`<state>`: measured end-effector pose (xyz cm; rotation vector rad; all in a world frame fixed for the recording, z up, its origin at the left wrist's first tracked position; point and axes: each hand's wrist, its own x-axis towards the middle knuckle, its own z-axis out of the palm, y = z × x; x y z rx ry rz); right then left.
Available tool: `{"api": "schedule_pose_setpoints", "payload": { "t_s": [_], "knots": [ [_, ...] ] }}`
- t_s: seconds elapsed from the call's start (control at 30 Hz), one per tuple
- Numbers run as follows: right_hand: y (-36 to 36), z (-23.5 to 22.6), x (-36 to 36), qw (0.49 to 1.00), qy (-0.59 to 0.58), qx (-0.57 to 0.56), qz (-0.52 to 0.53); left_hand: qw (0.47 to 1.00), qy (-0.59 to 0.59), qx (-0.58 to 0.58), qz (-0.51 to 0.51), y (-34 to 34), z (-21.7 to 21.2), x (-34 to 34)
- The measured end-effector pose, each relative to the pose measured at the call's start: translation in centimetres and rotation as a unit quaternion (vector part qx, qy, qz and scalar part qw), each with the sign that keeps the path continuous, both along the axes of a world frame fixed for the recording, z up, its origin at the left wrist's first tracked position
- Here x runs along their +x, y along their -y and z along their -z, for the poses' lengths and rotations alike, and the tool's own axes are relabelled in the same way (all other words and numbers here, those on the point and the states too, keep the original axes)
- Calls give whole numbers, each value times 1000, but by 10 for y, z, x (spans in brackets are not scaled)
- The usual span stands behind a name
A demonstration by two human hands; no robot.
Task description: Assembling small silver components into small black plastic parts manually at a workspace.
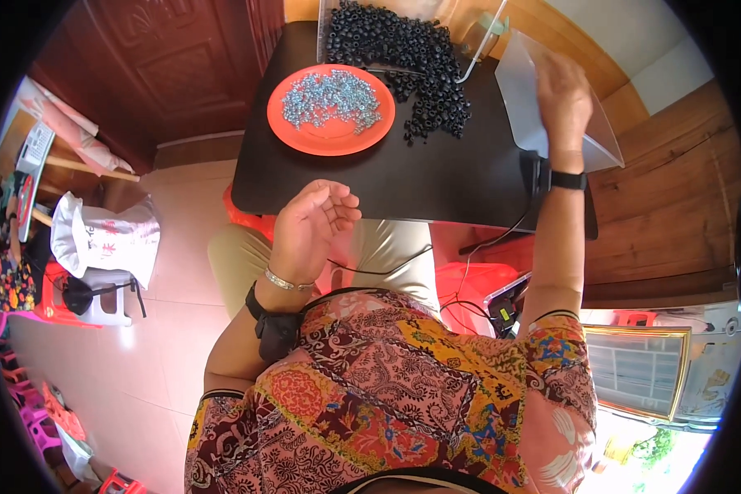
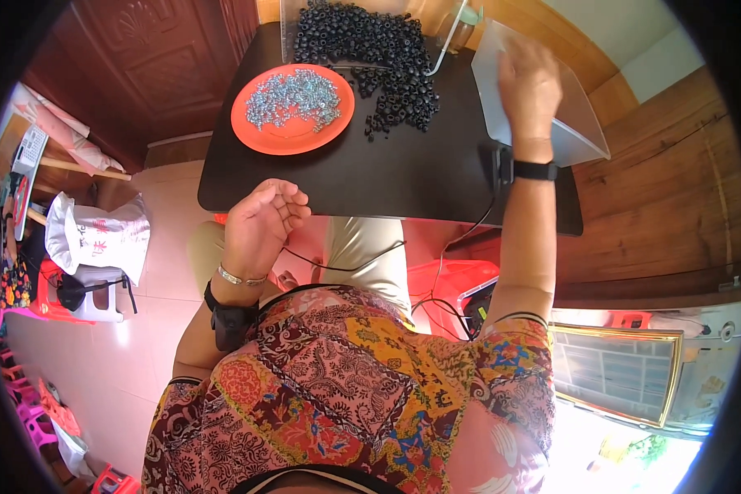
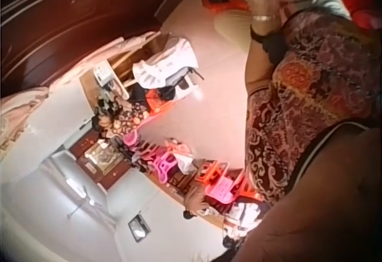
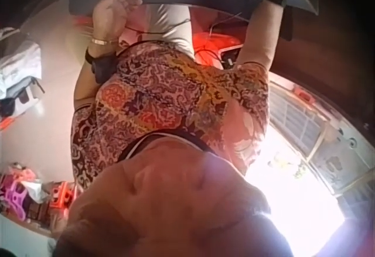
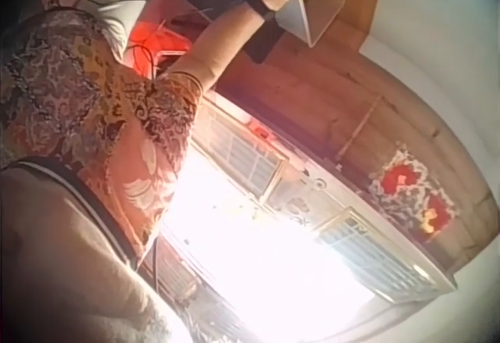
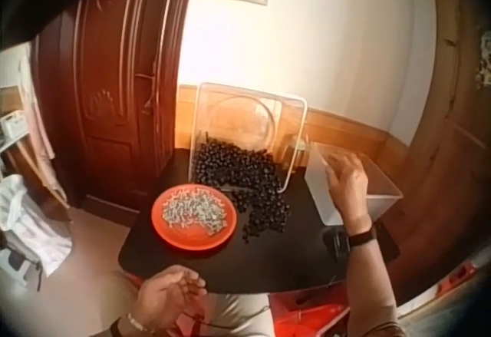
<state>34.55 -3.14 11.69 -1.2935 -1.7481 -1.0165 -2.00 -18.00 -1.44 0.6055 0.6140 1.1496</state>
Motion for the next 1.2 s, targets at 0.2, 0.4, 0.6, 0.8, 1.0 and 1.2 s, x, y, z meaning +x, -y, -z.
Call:
{"api": "schedule_pose_setpoints", "payload": {
  "t_s": [0.2,0.4,0.6,0.8,1.0,1.2],
  "knots": [
    [14,58,-75,893,-119,-381,-208,1000,-7,-3,18,1,-2,-2],
    [5,76,-90,892,45,-399,-207,1000,-4,-6,11,2,1,-2],
    [-2,83,-97,912,70,-369,-163,1000,-3,-13,14,2,0,-3],
    [-10,90,-97,916,73,-383,-98,1000,-2,-12,11,2,2,-3],
    [-20,96,-97,912,71,-386,-119,1000,-9,-18,5,2,-1,0],
    [-20,99,-90,906,4,-390,-164,1000,6,-23,5,2,-3,0]
  ]
}}
